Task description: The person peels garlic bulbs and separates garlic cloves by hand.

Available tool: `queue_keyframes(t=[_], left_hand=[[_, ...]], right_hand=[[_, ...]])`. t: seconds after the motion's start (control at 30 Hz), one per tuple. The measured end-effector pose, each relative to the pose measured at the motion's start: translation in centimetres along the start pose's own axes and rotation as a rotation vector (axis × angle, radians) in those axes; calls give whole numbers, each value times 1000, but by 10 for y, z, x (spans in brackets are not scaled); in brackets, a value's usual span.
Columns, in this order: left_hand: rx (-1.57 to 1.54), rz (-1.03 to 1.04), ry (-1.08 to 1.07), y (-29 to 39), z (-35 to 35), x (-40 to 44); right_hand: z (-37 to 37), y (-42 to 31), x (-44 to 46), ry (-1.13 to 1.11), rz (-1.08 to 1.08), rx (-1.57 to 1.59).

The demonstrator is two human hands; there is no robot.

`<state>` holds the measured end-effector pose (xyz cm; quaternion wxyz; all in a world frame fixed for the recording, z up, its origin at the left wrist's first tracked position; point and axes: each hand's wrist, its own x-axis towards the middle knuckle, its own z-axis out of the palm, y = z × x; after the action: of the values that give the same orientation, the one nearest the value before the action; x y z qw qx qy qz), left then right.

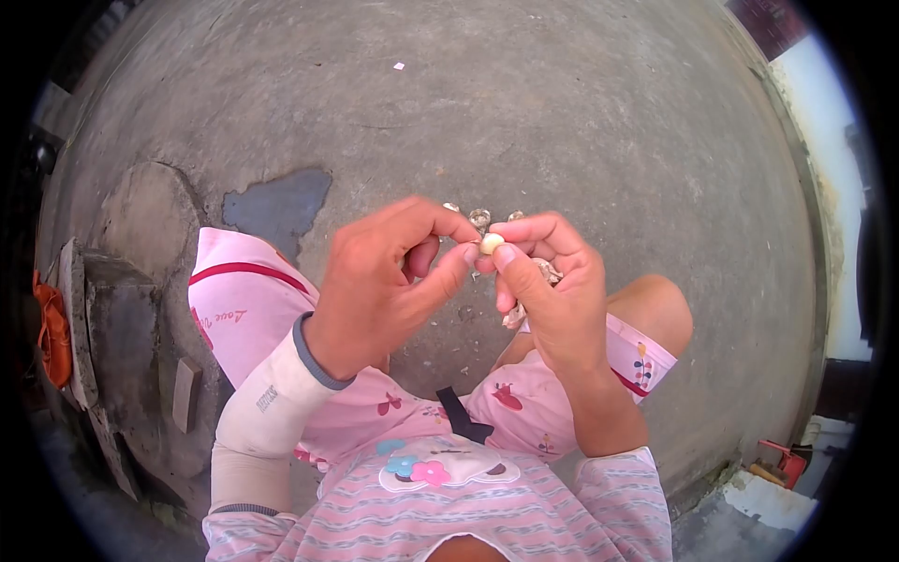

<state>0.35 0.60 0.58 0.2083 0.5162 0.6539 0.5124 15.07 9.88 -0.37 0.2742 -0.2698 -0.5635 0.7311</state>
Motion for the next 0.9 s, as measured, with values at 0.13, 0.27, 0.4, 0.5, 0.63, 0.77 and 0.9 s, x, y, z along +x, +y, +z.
queue_keyframes(t=[0.13, 0.27, 0.4, 0.5, 0.63, 0.77, 0.9], left_hand=[[28, 24, -15, -5, 1, -1], [32, 5, -40, -4, 0, -1], [29, -47, -65, -5, 1, -1], [-30, -54, -43, -6, 2, 0], [-21, -44, -76, -4, -2, 1], [63, -3, -55, -2, -2, 0], [102, 23, -26, -5, 3, 0]], right_hand=[[4, -3, -3, 17, -40, -118], [2, -1, -4, -6, -83, -177], [2, -2, -5, -23, -57, -152], [3, -3, -5, -12, -62, -136], [2, -3, -3, 17, -73, -154], [5, -2, -5, 35, -89, -206], [5, -3, -5, -8, -61, -191]])
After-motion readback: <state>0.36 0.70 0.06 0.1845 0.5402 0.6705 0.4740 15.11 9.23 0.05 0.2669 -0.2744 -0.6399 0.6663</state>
